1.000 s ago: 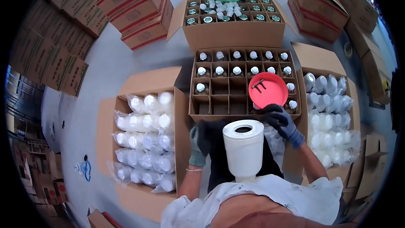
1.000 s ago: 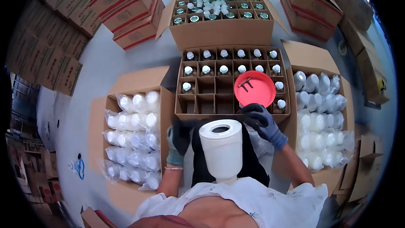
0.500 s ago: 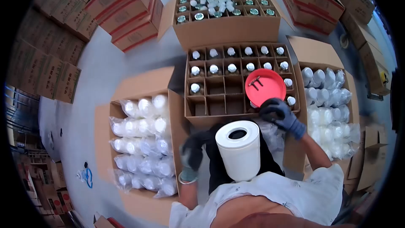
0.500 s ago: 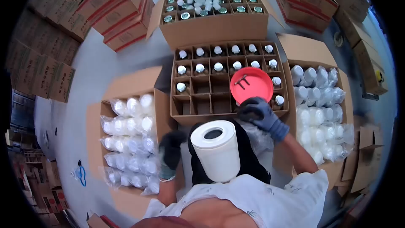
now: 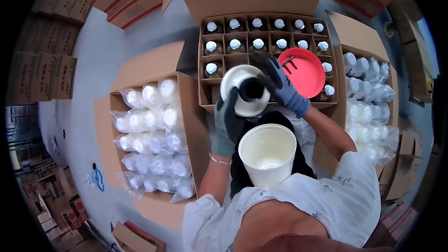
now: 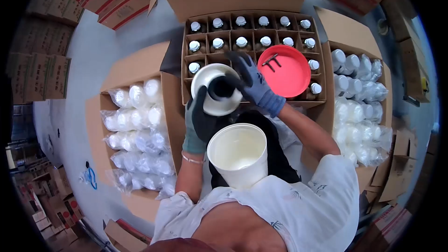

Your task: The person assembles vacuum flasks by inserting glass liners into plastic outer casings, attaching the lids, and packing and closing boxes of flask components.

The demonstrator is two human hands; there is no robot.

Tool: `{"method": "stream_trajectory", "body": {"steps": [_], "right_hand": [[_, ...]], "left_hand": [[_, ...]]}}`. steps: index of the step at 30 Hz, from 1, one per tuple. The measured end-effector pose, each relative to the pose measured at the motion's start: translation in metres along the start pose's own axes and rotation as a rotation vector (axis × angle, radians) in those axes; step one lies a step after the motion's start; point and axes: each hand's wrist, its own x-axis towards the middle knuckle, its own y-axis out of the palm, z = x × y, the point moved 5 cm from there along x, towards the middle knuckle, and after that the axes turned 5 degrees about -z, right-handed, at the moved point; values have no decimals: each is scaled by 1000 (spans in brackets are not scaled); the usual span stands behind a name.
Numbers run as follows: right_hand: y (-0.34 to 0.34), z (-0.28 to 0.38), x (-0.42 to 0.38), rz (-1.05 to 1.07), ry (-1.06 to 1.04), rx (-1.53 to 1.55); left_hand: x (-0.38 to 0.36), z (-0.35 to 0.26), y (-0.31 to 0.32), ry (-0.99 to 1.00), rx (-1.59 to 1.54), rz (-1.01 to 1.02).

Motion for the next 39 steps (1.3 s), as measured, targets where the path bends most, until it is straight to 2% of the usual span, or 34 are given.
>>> {"method": "stream_trajectory", "body": {"steps": [1,2,3,4,6,7,9,10,11,12,13,14,16,17,18,19,20,21,22,23,24,26,28,29,30,32,34,36,37,38,39], "right_hand": [[4,23,9,106,-173,-137],[14,35,13,215,-349,-270],[32,37,14,302,-412,-154],[46,20,13,279,-391,-184],[61,-10,18,290,-106,41],[62,-18,16,261,-52,79],[73,-38,12,379,421,701],[78,-46,8,426,661,1011],[80,-76,4,461,539,921],[78,-92,2,450,736,970],[77,-115,8,491,849,640],[74,-138,13,526,942,303],[69,-153,27,334,257,-683],[75,-166,29,406,289,-810],[86,-169,34,468,238,-899],[96,-175,39,544,216,-969],[108,-156,53,620,191,-1039],[127,-143,64,397,-98,-932],[152,-145,80,455,-183,-836],[176,-145,90,413,-281,-731],[200,-143,104,575,-259,-758],[249,-189,108,608,-431,-848],[262,-209,108,729,-262,-760],[269,-211,110,760,-278,-811],[262,-196,107,773,-413,-831],[232,-151,108,657,-498,-798],[174,-80,108,512,-566,-735],[123,-34,99,297,-658,-615],[99,-1,94,319,-611,-578],[75,35,86,339,-566,-536],[60,60,76,283,-687,-571]], "left_hand": [[-1,32,6,-64,87,4],[2,34,9,-149,-76,-34],[5,37,13,-229,-242,-85],[1,47,18,-348,-292,-105],[-13,62,27,-495,-238,-82],[-12,67,30,-481,-183,-74],[9,59,26,-209,-51,-100],[17,50,27,-96,180,9],[20,49,32,-84,301,96],[20,51,37,-70,422,183],[15,65,41,-91,487,188],[6,80,41,-194,497,208],[-17,110,38,-405,515,252],[-26,131,35,-424,284,134],[-25,129,27,-352,261,36],[-30,134,23,-266,274,23],[-30,136,17,-297,217,-14],[-22,130,9,-326,158,-53],[-19,125,6,-470,27,-115],[-16,120,4,-609,-106,-178],[-16,120,6,-615,-152,-179],[-13,121,6,-614,-242,-182],[-19,127,0,-244,174,-65],[-18,125,-3,-168,298,-62],[-20,124,-6,-92,417,-63],[-49,175,-12,-570,-123,-305],[-55,191,9,-1130,-1049,-598],[-36,190,18,-1128,-1306,-335],[-25,184,23,-1121,-1413,-197],[-5,161,27,-916,-1561,-24],[5,132,23,-918,-1530,-38]]}}
